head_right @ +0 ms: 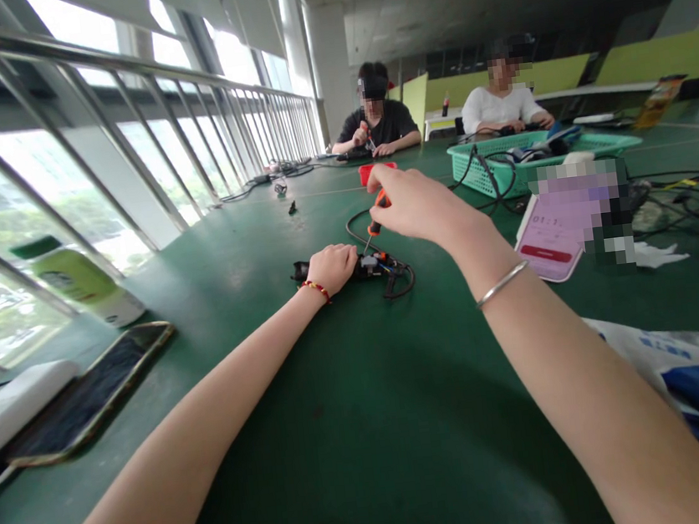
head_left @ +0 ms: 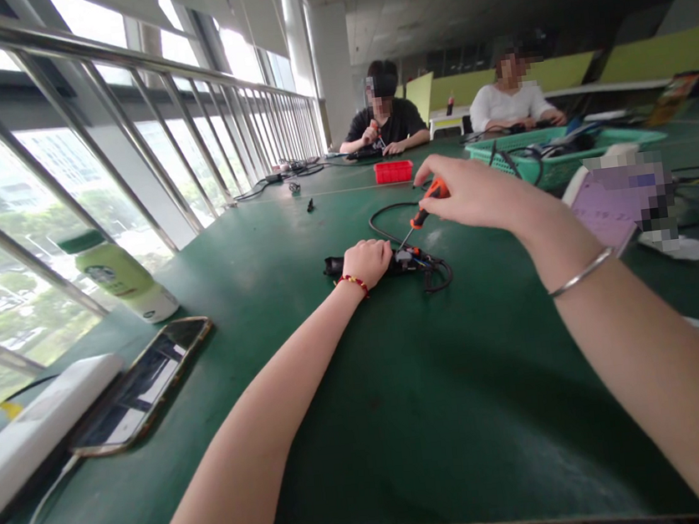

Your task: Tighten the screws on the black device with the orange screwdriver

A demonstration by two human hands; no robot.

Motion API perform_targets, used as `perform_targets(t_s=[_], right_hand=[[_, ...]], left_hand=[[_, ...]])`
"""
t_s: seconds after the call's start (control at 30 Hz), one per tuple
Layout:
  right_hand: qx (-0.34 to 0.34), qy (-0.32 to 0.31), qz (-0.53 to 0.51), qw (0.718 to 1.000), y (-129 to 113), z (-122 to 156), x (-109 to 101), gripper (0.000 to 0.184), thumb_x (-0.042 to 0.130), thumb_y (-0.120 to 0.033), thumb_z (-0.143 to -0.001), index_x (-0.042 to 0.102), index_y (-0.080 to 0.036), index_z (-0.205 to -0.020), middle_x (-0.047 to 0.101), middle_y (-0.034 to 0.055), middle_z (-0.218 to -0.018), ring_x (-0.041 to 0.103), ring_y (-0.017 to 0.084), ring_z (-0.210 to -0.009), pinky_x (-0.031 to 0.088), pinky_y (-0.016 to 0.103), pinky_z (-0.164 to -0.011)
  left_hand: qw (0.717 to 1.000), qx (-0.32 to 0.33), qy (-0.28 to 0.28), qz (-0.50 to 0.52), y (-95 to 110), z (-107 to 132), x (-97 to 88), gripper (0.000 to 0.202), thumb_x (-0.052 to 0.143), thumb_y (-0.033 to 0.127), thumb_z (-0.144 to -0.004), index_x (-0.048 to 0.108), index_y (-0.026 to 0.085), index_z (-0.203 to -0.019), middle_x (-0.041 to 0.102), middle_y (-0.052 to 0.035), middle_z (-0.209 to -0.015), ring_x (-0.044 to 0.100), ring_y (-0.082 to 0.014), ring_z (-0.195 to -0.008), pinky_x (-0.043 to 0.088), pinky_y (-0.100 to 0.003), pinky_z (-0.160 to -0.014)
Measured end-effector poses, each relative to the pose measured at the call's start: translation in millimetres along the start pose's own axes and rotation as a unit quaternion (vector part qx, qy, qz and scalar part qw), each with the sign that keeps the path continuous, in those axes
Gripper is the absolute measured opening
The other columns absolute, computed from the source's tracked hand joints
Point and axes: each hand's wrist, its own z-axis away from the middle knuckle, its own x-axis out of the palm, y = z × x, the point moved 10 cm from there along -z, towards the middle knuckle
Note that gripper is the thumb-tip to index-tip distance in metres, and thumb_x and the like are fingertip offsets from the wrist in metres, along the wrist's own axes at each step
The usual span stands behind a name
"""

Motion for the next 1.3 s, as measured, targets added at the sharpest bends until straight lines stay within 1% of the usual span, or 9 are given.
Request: perform_targets(t_s=[0.17,0.27,0.43,0.6,0.7,0.8,0.97,1.13,1.3], right_hand=[[0.066,0.003,0.012,0.998,8,3,-1,0.034,0.04,-0.044,-0.09,0.063,-0.019,-0.095,0.064,0.0085,-0.071,0.058,0.021,-0.062,0.039,0.032,-0.057],[0.058,-0.001,0.005,0.998,10,3,-1,0.033,0.046,-0.04,-0.088,0.058,-0.02,-0.111,0.065,0.008,-0.076,0.059,0.021,-0.063,0.04,0.032,-0.058],[-0.003,-0.014,-0.044,0.999,2,2,-2,0.051,0.057,-0.032,-0.081,0.045,-0.023,-0.13,0.068,0.0061,-0.086,0.061,0.02,-0.065,0.042,0.031,-0.059],[0.007,-0.085,-0.068,0.994,-8,6,6,0.041,0.061,-0.04,-0.078,0.057,-0.024,-0.115,0.066,0.0016,-0.07,0.06,0.017,-0.055,0.043,0.03,-0.058],[0.027,-0.128,-0.056,0.99,-12,9,15,0.033,0.047,-0.045,-0.086,0.063,-0.022,-0.104,0.063,0.0014,-0.059,0.057,0.017,-0.049,0.041,0.031,-0.057],[0.02,-0.094,-0.027,0.995,-14,8,11,0.035,0.046,-0.042,-0.086,0.059,-0.021,-0.112,0.063,0.0023,-0.062,0.057,0.017,-0.052,0.039,0.03,-0.056],[-0.022,0.007,-0.01,1.0,-14,6,-6,0.054,0.061,-0.036,-0.075,0.049,-0.021,-0.125,0.067,0.0081,-0.091,0.061,0.022,-0.074,0.039,0.029,-0.059],[0.002,0.0,-0.019,1.0,-14,2,-2,0.029,0.05,-0.043,-0.083,0.064,-0.021,-0.095,0.068,0.0088,-0.086,0.06,0.023,-0.074,0.039,0.031,-0.06],[0.04,0.022,0.008,0.999,-13,3,-4,0.05,0.03,-0.052,-0.091,0.065,-0.021,-0.074,0.065,0.0101,-0.071,0.061,0.026,-0.071,0.036,0.033,-0.059]], left_hand=[[1.0,-0.002,-0.001,0.007,0,0,-0.4,0.046,0.025,0.034,-0.099,0.066,0.017,-0.088,0.068,-0.0073,-0.094,0.062,-0.0189,-0.092,0.043,-0.027,-0.072],[1.0,-0.003,-0.002,0.008,-1,0,-0.6,0.045,0.025,0.033,-0.099,0.066,0.017,-0.088,0.069,-0.0071,-0.094,0.062,-0.0187,-0.091,0.043,-0.026,-0.071],[1.0,-0.002,0.0,0.007,0,0,-0.2,0.045,0.026,0.033,-0.099,0.066,0.017,-0.086,0.069,-0.0067,-0.093,0.062,-0.019,-0.09,0.043,-0.027,-0.07],[1.0,-0.004,-0.003,0.008,-1,-1,1.5,0.044,0.026,0.033,-0.098,0.066,0.017,-0.089,0.069,-0.0071,-0.095,0.062,-0.0187,-0.092,0.043,-0.027,-0.072],[1.0,-0.002,-0.002,0.006,0,-1,0.5,0.045,0.025,0.033,-0.099,0.066,0.017,-0.089,0.069,-0.0073,-0.095,0.062,-0.0193,-0.092,0.044,-0.027,-0.072],[1.0,-0.002,-0.001,0.004,1,0,-0.6,0.046,0.025,0.033,-0.099,0.066,0.018,-0.088,0.069,-0.0072,-0.094,0.062,-0.0195,-0.091,0.044,-0.028,-0.071],[1.0,0.004,-0.002,0.0,2,0,0.3,0.046,0.025,0.033,-0.099,0.066,0.017,-0.088,0.069,-0.0074,-0.093,0.062,-0.0194,-0.09,0.043,-0.027,-0.07],[1.0,0.004,-0.001,-0.001,1,-1,0.0,0.046,0.024,0.032,-0.099,0.066,0.016,-0.089,0.069,-0.0084,-0.093,0.062,-0.0202,-0.091,0.044,-0.028,-0.072],[1.0,0.013,-0.001,0.004,2,-1,0.0,0.044,0.025,0.031,-0.099,0.066,0.016,-0.09,0.068,-0.0094,-0.092,0.062,-0.021,-0.091,0.045,-0.029,-0.072]])
